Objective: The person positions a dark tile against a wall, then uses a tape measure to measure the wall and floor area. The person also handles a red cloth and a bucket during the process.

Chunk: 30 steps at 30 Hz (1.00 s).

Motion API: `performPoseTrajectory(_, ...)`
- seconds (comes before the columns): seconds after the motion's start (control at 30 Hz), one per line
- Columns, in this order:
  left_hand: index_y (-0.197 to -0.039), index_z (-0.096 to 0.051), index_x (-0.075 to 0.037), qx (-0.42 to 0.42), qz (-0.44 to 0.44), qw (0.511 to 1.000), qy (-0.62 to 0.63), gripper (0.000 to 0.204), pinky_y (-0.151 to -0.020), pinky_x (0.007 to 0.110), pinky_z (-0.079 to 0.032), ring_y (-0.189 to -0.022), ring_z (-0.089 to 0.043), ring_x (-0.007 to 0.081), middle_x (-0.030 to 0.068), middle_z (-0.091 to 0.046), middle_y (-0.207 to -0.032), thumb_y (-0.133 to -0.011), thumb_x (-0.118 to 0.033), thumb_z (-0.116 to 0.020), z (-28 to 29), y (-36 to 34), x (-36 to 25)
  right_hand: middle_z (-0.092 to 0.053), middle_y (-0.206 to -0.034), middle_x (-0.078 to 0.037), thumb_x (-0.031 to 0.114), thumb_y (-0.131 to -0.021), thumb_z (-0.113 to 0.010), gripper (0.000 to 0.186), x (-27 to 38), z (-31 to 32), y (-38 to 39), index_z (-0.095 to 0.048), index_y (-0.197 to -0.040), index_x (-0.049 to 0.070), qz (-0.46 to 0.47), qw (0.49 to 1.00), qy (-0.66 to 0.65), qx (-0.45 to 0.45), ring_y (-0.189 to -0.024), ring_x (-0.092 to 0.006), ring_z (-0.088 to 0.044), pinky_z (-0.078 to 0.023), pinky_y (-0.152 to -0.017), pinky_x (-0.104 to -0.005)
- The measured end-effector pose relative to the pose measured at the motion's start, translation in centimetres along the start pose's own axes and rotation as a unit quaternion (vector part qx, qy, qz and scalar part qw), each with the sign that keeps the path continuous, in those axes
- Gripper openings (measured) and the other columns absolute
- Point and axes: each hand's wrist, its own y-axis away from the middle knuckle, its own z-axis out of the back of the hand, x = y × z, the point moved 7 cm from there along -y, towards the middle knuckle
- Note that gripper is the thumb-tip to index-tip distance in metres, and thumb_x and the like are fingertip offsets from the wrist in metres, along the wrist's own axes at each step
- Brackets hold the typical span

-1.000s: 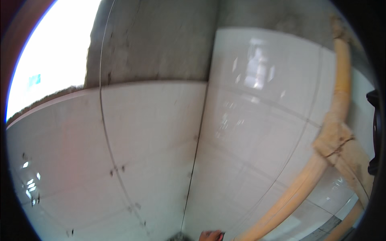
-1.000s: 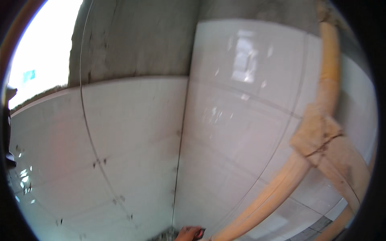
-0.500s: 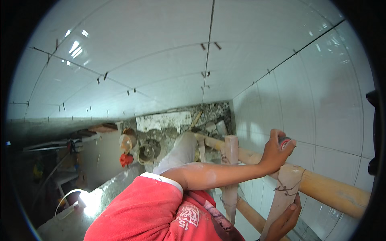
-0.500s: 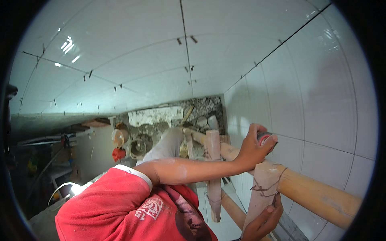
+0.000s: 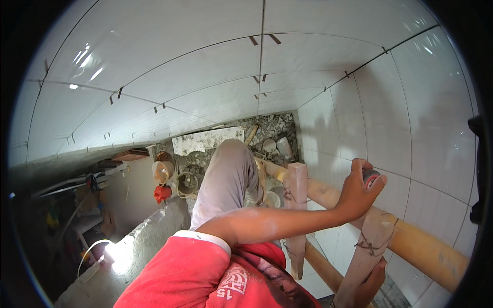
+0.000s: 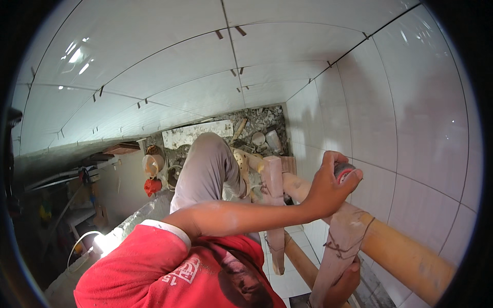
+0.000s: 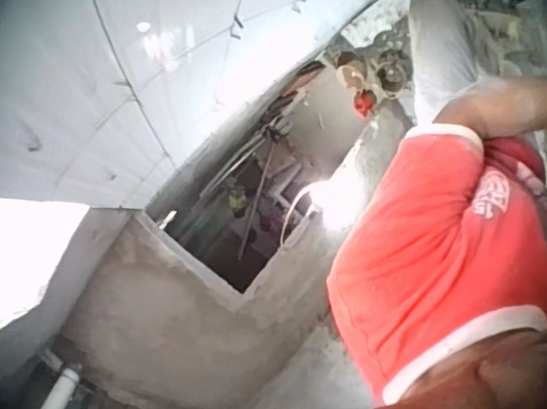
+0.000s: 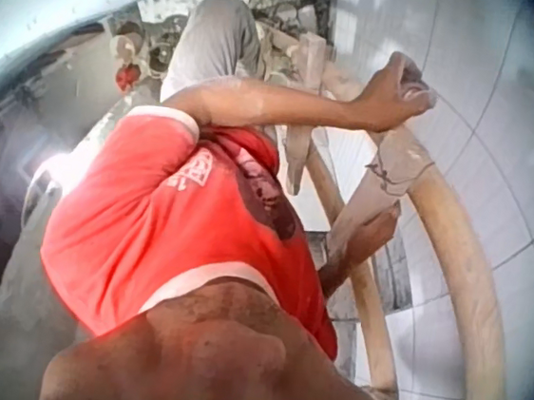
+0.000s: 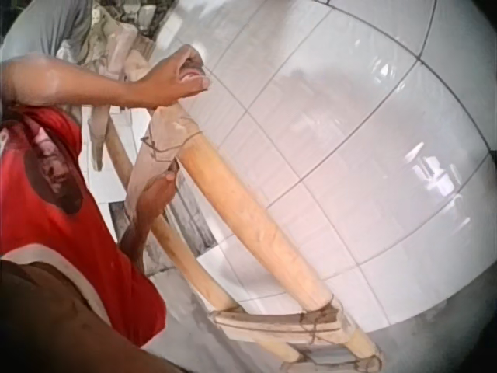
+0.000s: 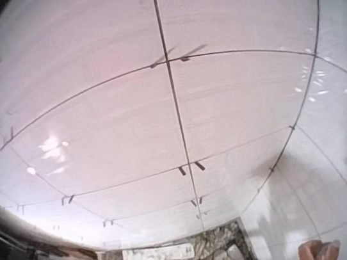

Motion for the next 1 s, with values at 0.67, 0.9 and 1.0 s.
performPoseTrajectory(0.67, -0.105, -0.043, -0.001, -0.027, 0.150, 0.988, -0.026, 0.043, -0.063, 0.032, -0.048, -0.077, -0.059, 0.0160, 0.0127, -0.060, -0.089, -0.082, -0.022, -0.072, -7.9, -5.4, -22.5, -0.064, -0.100, -0.032, 0.032, -0.104, -0.036, 0.050, 7.7, 8.6, -8.9, -0.065, -0.104, -0.009, -0.052, 0.994, -0.028, 0.088, -0.096, -0.0482, -0.060, -0.045, -0.086, -0.0512)
performPoseTrajectory(0.9, -0.110, -0.053, -0.004, -0.057, 0.188, 0.978, 0.077, 0.020, -0.077, 0.023, -0.047, -0.088, -0.056, 0.0091, 0.0025, -0.058, -0.097, -0.097, -0.018, -0.056, -9.3, 1.6, -38.4, -0.064, -0.095, -0.031, 0.033, -0.104, -0.035, 0.052, 15.7, 15.2, -7.8, -0.065, -0.096, -0.008, -0.026, 0.998, 0.002, 0.062, -0.092, -0.0497, -0.058, -0.044, -0.083, -0.0529)
performPoseTrajectory(1.0, -0.120, -0.060, -0.002, -0.029, 0.197, 0.975, 0.098, 0.029, -0.086, 0.027, -0.050, -0.097, -0.059, 0.0130, 0.0052, -0.061, -0.109, -0.099, -0.019, -0.048, -9.6, 4.4, -44.3, -0.064, -0.095, -0.032, 0.032, -0.103, -0.035, 0.051, 16.8, 17.6, -6.9, -0.065, -0.095, -0.009, -0.010, 0.998, -0.014, 0.065, -0.092, -0.0505, -0.058, -0.043, -0.083, -0.0540)
